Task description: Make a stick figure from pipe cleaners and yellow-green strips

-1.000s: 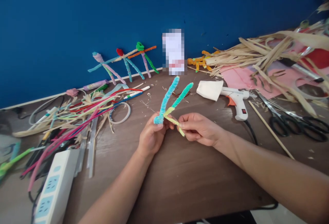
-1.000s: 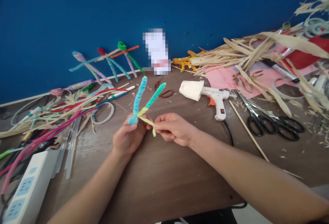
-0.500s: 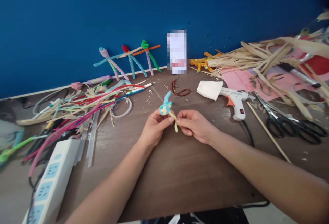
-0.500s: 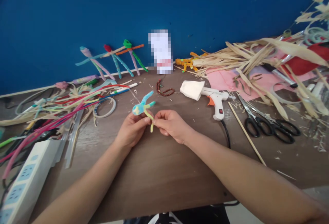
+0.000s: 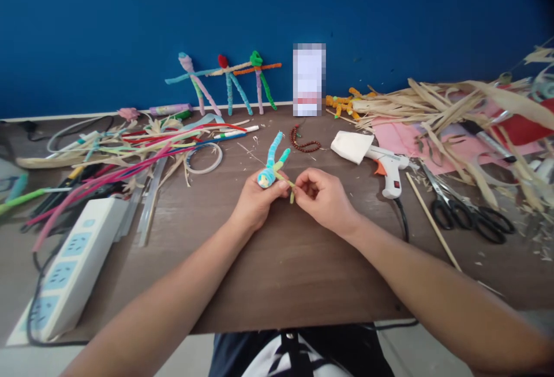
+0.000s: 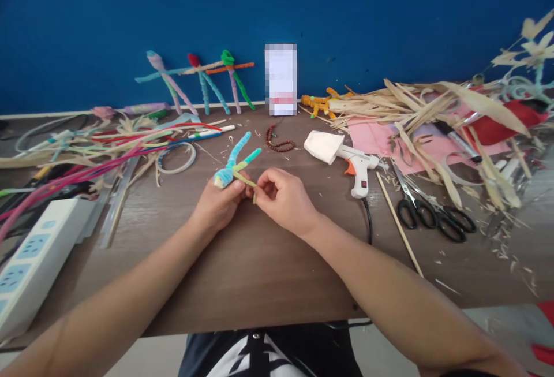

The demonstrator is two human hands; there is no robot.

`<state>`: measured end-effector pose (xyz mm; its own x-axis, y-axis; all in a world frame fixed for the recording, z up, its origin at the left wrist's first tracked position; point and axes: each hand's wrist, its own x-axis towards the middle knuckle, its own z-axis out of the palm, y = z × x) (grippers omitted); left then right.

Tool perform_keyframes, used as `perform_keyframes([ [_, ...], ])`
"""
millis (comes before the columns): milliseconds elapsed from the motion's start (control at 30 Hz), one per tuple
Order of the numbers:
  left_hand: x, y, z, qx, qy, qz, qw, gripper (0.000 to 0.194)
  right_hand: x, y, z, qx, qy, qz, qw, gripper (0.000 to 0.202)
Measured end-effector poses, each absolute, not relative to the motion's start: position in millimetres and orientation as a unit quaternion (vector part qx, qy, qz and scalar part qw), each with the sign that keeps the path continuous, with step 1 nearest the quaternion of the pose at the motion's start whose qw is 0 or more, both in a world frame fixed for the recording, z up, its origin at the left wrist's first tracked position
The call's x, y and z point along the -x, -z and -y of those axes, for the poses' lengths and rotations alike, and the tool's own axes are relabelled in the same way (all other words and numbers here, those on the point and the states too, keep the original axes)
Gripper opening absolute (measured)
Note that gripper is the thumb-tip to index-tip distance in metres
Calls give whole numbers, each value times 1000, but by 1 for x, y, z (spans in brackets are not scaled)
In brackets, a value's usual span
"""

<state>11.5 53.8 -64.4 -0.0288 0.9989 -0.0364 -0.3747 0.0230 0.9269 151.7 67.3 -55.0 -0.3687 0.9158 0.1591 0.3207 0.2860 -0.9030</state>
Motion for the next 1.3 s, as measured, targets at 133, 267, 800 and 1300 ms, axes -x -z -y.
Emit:
perform_keyframes([
  [133,-12,64,-53,-355,-595,-390,606,22,-150,57,-67,427,-395,724,371,9],
  [267,-11,63,-55,-320,-585,-365,650,20,-148,59,-69,421,-427,700,387,11],
  [800,-9,64,-56,-334,-575,-399,631,10,-147,62,-68,433,-415,692,403,15],
  [1300,-4,66,-62,-283,-599,-373,649,8,-151,58,-66,398,-281,773,406,22],
])
